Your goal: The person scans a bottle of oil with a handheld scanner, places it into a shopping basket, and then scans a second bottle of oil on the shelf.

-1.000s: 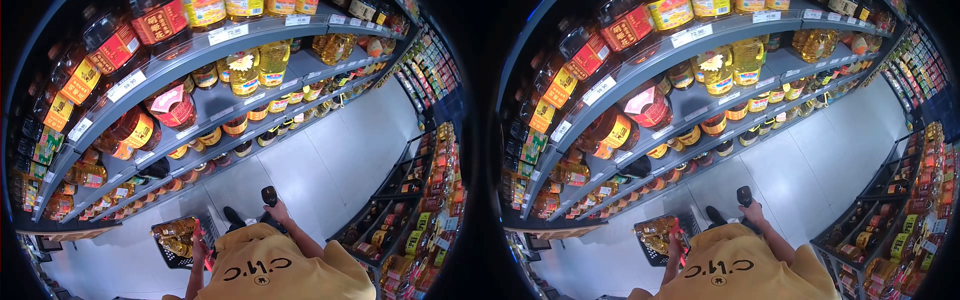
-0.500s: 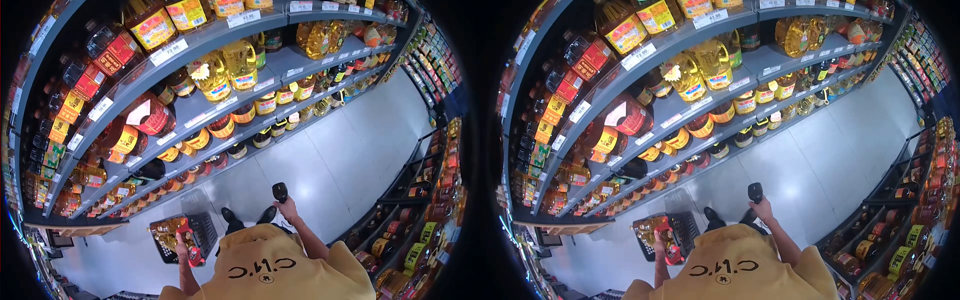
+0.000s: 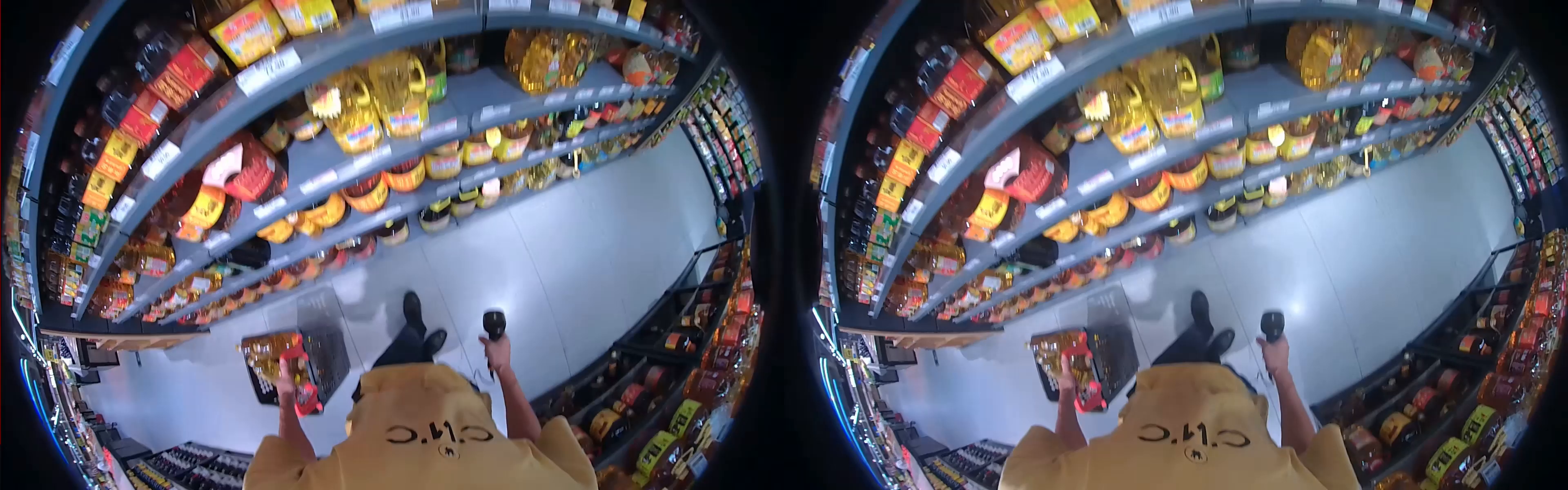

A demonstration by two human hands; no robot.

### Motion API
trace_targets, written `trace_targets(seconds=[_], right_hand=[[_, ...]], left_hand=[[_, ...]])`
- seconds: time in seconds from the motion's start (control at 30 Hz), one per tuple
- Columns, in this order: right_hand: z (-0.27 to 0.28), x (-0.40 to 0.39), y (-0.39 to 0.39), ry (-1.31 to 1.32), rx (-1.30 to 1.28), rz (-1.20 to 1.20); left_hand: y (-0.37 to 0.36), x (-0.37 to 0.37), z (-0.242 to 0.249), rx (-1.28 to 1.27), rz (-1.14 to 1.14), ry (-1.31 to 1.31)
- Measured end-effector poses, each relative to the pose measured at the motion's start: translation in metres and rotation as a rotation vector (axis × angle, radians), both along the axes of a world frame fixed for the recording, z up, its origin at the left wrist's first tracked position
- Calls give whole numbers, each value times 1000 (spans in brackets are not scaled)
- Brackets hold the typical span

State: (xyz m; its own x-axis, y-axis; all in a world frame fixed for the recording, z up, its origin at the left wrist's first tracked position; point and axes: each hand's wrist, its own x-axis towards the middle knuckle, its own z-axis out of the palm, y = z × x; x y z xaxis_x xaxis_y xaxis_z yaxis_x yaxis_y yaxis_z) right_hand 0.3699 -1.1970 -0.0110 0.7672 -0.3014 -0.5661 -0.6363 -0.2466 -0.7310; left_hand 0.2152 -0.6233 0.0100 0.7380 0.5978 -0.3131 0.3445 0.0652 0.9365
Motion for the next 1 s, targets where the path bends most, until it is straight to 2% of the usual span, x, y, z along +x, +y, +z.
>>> trace_targets(seconds=[0.03,0.07,0.1,0.13,0.23,0.33,0.47,0.73,0.9,1.0], right_hand=[[-28,-4,-3,-10,-89,61],[-21,0,0,18,-24,26],[-34,0,1,-54,-48,44],[-29,5,5,-4,8,22],[-10,31,13,33,116,-10],[0,69,15,73,107,31],[14,121,13,31,57,61],[27,194,23,7,34,92],[19,218,31,-27,39,156],[15,227,30,-114,-69,256]], left_hand=[[10,-3,-14,-3,51,122],[-14,9,4,58,78,26],[-14,8,-2,41,95,-38],[-15,8,-6,24,110,-103],[-21,11,-12,132,139,85],[-34,29,-9,239,136,291],[-58,81,5,306,113,415],[-86,171,17,336,53,508],[-95,182,18,328,51,543],[-101,185,16,330,46,559]])
